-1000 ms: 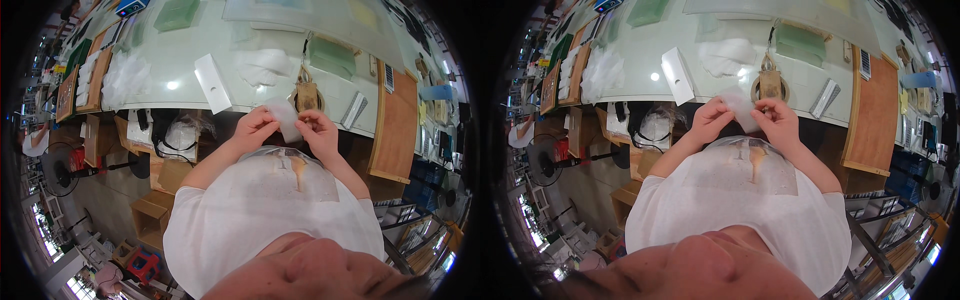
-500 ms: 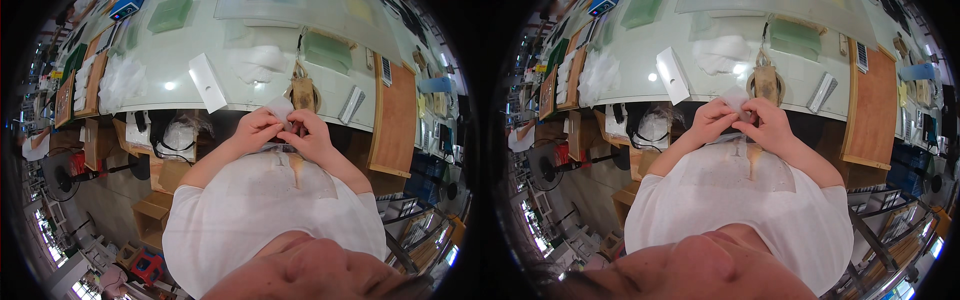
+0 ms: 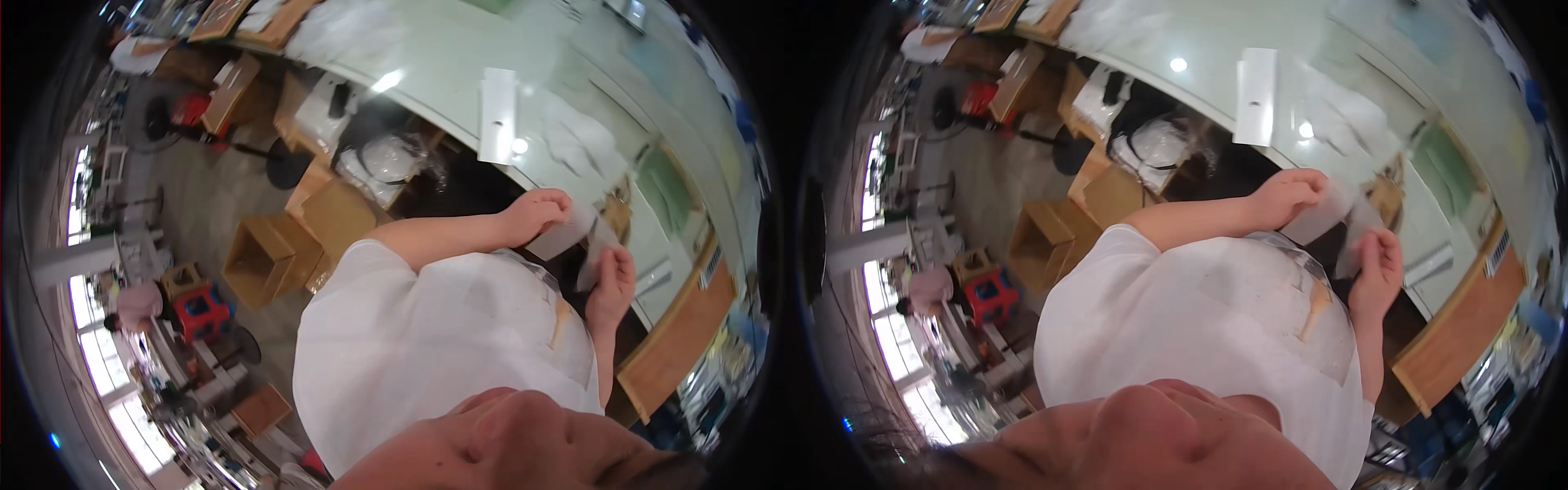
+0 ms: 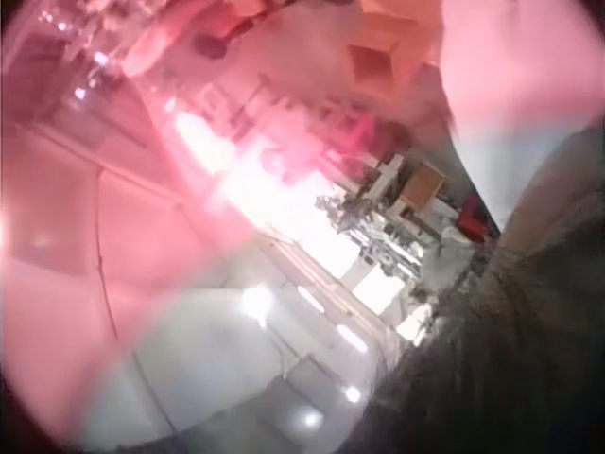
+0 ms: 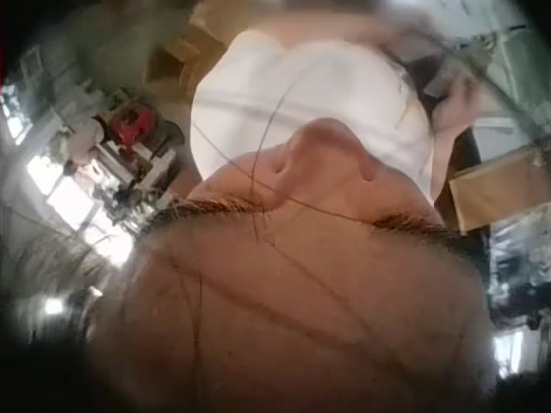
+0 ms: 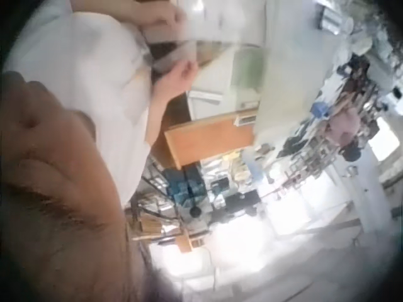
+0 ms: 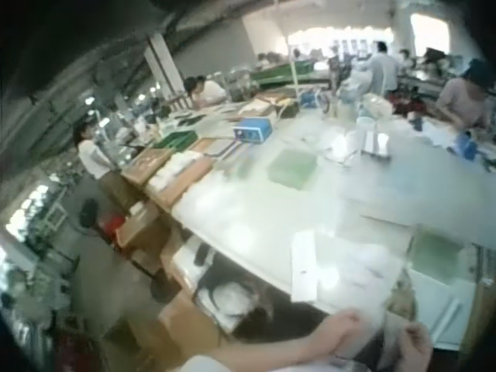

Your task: Assembling small solar panel components by placing individual solar cells onto a backing strip at a workbench.

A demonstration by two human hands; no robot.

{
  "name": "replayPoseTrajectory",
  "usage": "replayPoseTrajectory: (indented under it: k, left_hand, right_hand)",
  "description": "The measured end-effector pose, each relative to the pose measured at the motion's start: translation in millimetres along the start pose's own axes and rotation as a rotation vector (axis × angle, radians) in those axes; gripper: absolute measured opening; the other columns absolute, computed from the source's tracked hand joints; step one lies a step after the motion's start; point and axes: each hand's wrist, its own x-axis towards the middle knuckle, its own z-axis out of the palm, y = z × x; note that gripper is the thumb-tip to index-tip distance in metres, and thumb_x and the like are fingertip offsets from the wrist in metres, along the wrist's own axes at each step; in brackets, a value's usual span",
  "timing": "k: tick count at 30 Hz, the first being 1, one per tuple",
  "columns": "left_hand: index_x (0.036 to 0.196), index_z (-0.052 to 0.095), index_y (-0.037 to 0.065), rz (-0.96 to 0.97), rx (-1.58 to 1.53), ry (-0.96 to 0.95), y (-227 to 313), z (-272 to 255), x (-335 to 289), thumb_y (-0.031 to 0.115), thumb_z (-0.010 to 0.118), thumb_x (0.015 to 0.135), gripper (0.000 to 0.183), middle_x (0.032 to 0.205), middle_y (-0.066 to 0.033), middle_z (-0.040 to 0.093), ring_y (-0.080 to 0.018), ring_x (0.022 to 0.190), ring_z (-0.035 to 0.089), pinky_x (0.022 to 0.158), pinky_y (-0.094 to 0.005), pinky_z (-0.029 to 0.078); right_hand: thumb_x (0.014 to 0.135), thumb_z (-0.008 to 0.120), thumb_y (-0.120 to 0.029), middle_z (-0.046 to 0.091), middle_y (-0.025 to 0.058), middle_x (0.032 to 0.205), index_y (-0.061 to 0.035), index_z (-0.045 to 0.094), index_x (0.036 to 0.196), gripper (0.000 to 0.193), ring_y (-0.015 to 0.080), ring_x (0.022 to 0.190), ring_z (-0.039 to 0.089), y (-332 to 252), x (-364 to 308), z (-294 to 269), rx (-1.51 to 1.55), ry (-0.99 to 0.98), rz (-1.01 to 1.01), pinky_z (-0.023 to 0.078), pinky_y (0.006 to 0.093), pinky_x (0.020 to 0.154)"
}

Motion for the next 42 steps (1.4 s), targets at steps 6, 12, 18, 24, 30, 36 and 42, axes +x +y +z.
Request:
replayPoseTrajectory:
  k: [6, 12, 18, 24, 30, 36, 42]
  left_hand:
    - [0.095, 0.049, 0.002, -0.032, -0.242, 0.083, 19, 8, -5, 0.006, 0.046, 0.08, 0.016, 0.08, -0.0105, 0.056, -0.0218, 0.06, 0.055, 0.057, -0.0347, 0.05]
    - [0.097, 0.058, 0.003, 0.262, 0.467, 0.04, 19, 0, -1, 0.005, 0.048, 0.081, 0.018, 0.093, -0.0085, 0.058, -0.0222, 0.078, 0.058, 0.072, -0.0324, 0.049]
    - [0.098, 0.065, 0.001, -0.068, 0.444, -0.093, 43, 34, -3, 0.025, 0.06, 0.091, 0.026, 0.094, -0.0023, 0.063, -0.0113, 0.087, 0.057, 0.077, -0.0258, 0.046]
    - [0.096, 0.067, 0.0, -0.057, 0.539, -0.024, 55, 42, 26, 0.02, 0.058, 0.092, 0.022, 0.079, 0.0011, 0.062, -0.0061, 0.073, 0.054, 0.068, -0.0221, 0.044]
    - [0.094, 0.067, 0.003, -0.051, 0.886, -0.073, 72, 52, 66, 0.028, 0.061, 0.087, 0.027, 0.075, -0.0053, 0.062, -0.0133, 0.068, 0.056, 0.064, -0.0277, 0.045]
    - [0.085, 0.07, 0.006, 0.251, 1.29, -0.08, 70, 68, 104, 0.032, 0.067, 0.079, 0.027, 0.081, -0.0116, 0.062, -0.0272, 0.073, 0.061, 0.066, -0.0363, 0.048]
    - [0.084, 0.069, 0.006, 0.184, 1.384, -0.084, 63, 69, 121, 0.033, 0.067, 0.079, 0.028, 0.081, -0.0106, 0.062, -0.0267, 0.075, 0.061, 0.068, -0.0362, 0.048]
  right_hand:
    - [0.095, 0.054, -0.011, 0.06, -0.0004, 0.093, -0.0036, 0.056, 0.111, 0.018, 0.0031, 0.077, 0.054, -2, 4, -4, 0.101, 0.009, -0.005, 0.043, 0.0148, 0.065]
    - [0.096, 0.052, -0.012, 0.06, 0.0058, 0.112, -0.0009, 0.05, 0.127, 0.033, 0.0087, 0.095, 0.057, 10, 1, -18, 0.077, 0.018, 0.027, 0.047, 0.0206, 0.079]
    - [0.094, 0.052, -0.008, 0.057, -0.0015, 0.081, -0.0061, 0.044, 0.134, 0.041, 0.0014, 0.055, 0.044, -14, -3, 5, 0.0, -0.207, 0.087, 0.034, 0.017, 0.046]
    - [0.09, 0.054, -0.003, 0.058, 0.0011, 0.082, -0.0061, 0.038, 0.138, 0.05, 0.0033, 0.053, 0.045, -20, -6, 1, 0.104, -0.221, 0.185, 0.036, 0.0175, 0.047]
    - [0.086, 0.062, -0.004, 0.061, 0.0022, 0.081, -0.0035, 0.045, 0.127, 0.044, 0.005, 0.056, 0.052, -14, -6, -14, 0.106, 0.016, 0.193, 0.04, 0.0179, 0.049]
    - [0.08, 0.07, -0.009, 0.062, 0.0022, 0.07, -0.0012, 0.051, 0.106, 0.034, 0.0054, 0.057, 0.054, -10, 9, -23, -0.058, 0.187, 0.149, 0.043, 0.0195, 0.049]
    - [0.078, 0.072, -0.007, 0.059, -0.0004, 0.062, -0.0034, 0.052, 0.101, 0.03, 0.0039, 0.054, 0.05, -4, 22, -27, -0.23, 0.201, 0.116, 0.04, 0.019, 0.049]
